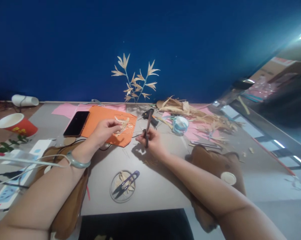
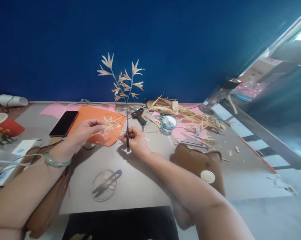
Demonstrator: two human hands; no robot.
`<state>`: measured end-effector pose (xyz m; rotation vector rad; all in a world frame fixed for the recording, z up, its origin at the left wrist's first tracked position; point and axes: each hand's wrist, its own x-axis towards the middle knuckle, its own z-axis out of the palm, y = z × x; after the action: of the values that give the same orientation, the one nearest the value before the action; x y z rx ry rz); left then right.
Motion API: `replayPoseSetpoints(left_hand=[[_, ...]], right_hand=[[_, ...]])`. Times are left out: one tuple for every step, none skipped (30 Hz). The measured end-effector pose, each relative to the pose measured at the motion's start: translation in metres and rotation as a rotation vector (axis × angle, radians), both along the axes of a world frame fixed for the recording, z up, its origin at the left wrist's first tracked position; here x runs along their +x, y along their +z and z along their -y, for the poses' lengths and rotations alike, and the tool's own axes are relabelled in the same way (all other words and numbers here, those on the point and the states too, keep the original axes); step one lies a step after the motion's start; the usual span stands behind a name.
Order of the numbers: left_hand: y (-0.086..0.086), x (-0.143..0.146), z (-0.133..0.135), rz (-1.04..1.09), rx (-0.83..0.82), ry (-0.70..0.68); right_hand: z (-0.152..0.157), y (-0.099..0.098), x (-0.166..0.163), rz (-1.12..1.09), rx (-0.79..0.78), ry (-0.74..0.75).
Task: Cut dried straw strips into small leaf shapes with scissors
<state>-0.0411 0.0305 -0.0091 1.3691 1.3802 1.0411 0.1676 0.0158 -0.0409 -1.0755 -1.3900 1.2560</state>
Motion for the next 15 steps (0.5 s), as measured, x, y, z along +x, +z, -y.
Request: replayPoseSetpoints(left_hand=[[0.003,0.004,0.004,0.084,-0.033,-0.013],[0.004,0.009,0.008,0.135,-0.071,-0.035],[0.005,0.014,0.012,0.177,-0.121,-0.077],[0.005,0.018,0.015,0.198,-0.173,-0.126],[0.004,0.022,0.017,0.203,-0.206,-0.181],[0.003,0.025,0.019,0.2,-0.224,-0.225],[0.001,0.028,0.021,0.19,-0.228,-0.249],[-0.001,0.029,0.022,0.177,-0.222,-0.26],[-0.003,0.03,0.023,0.165,-0.212,-0.258],[-0.006,0.03,0.023,0.155,-0.204,-0.252],[-0.008,0.031,0.023,0.146,-0.199,-0.251],[-0.01,0.031,0.023,0.135,-0.196,-0.256],[-0.012,0.031,0.024,0.119,-0.198,-0.262],[-0.013,0.031,0.024,0.101,-0.206,-0.265],[-0.014,0.032,0.025,0.089,-0.216,-0.272]], right_hand=[[-0.001,0.001,0.0,-0.028,-0.017,-0.006],[-0.001,0.002,0.0,-0.06,-0.033,-0.008],[-0.001,0.004,-0.001,-0.098,-0.048,-0.004],[-0.001,0.005,-0.001,-0.137,-0.062,-0.003],[-0.001,0.006,-0.001,-0.172,-0.073,-0.004],[-0.001,0.006,-0.001,-0.197,-0.082,-0.011],[-0.001,0.007,-0.001,-0.211,-0.089,-0.024],[-0.001,0.007,-0.001,-0.217,-0.095,-0.04],[-0.001,0.007,-0.001,-0.218,-0.101,-0.054],[-0.001,0.007,0.0,-0.219,-0.105,-0.064],[-0.002,0.006,0.0,-0.22,-0.108,-0.067],[-0.002,0.006,0.0,-0.221,-0.109,-0.067],[-0.001,0.006,0.0,-0.219,-0.109,-0.061],[-0.001,0.006,0.0,-0.215,-0.106,-0.052],[0.0,0.006,0.0,-0.208,-0.102,-0.04]])
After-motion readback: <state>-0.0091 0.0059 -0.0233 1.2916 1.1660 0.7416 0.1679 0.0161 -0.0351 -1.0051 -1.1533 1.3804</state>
